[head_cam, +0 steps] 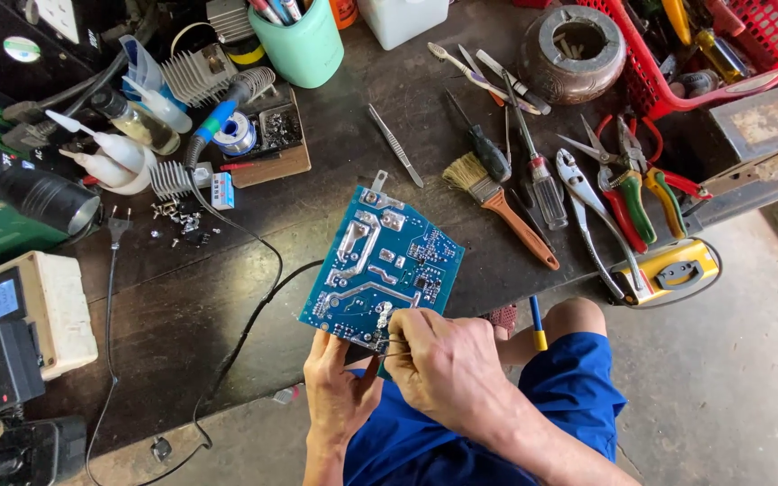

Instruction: The person is inspecting a blue printed circuit board (PCB), using a small metal probe to check and clean individual solder joints while holding the board in their hands.

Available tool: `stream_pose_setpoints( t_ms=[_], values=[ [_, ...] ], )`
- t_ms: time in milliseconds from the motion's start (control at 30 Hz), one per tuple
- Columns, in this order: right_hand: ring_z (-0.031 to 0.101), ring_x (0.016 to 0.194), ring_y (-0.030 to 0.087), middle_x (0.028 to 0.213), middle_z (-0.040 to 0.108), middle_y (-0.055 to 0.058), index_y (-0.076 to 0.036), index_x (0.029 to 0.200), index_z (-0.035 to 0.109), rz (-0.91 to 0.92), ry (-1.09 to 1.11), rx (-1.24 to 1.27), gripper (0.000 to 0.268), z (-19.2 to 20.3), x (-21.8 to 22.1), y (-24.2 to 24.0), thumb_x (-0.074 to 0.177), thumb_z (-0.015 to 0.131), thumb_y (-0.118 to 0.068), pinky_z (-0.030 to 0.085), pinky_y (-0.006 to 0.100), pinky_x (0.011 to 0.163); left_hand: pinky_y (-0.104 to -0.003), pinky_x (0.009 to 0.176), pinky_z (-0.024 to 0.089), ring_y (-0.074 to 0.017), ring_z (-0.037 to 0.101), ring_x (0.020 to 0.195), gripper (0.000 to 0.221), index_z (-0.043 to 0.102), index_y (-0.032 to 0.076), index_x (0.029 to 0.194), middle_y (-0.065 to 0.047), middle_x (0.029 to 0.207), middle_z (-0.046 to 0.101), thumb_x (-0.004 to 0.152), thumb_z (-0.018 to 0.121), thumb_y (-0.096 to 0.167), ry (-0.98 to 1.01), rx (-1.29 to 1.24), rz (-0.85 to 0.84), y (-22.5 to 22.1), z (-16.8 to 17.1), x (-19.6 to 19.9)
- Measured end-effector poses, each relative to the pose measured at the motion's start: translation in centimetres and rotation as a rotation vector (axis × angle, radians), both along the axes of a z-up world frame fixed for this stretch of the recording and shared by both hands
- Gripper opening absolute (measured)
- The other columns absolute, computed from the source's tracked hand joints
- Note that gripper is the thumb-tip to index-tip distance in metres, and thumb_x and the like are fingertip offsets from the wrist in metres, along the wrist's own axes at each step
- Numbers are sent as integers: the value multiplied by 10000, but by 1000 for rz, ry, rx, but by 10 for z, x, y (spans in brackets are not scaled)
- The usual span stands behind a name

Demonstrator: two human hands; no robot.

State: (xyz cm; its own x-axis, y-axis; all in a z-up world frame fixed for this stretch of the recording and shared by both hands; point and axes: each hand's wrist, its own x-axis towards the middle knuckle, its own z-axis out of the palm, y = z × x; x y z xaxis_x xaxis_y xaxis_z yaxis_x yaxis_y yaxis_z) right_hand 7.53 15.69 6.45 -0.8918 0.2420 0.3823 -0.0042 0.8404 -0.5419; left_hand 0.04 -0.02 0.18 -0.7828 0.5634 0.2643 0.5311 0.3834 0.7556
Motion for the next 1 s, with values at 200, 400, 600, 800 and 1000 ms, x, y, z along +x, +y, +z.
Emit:
stream_pose_setpoints(
  t_ms=[200,400,600,800,1000],
  values=[
    [463,535,124,637,548,-11,-117,759,596,486,-291,-675,169,58,36,21,819,591,41,390,308,491,-394,827,644,-321,685,1074,567,610,73,1248,-180,1277,633,683,578,54,-92,-29,-104,-10,10,-18],
    [592,680,153,847,632,11,-112,1093,662,320,-338,-584,488,26,55,36,923,636,-569,484,326,579,-433,979,524,-322,649,1265,477,624,94,1304,-136,1408,640,910,619,363,-165,-12,-201,-9,34,-36],
    [713,932,240,1088,679,133,7,1200,685,177,49,-314,242,37,33,44,987,610,-80,600,328,771,-420,1016,501,-287,570,1253,897,299,33,1469,-163,1385,541,785,740,410,-255,68,-172,-8,42,-16],
    [709,820,214,980,715,88,-9,1049,710,224,222,-8,119,19,-1,36,956,731,-80,595,336,669,-422,1134,457,-298,480,1400,1395,76,-39,1569,-231,1522,411,587,913,494,-292,194,-20,12,43,7],
    [696,759,196,903,696,49,-45,990,689,189,176,36,64,14,-8,27,984,667,-105,518,307,518,-397,980,555,-257,619,1173,1018,323,0,1460,-151,1308,583,719,837,473,-192,190,60,15,26,8]
  ],
)
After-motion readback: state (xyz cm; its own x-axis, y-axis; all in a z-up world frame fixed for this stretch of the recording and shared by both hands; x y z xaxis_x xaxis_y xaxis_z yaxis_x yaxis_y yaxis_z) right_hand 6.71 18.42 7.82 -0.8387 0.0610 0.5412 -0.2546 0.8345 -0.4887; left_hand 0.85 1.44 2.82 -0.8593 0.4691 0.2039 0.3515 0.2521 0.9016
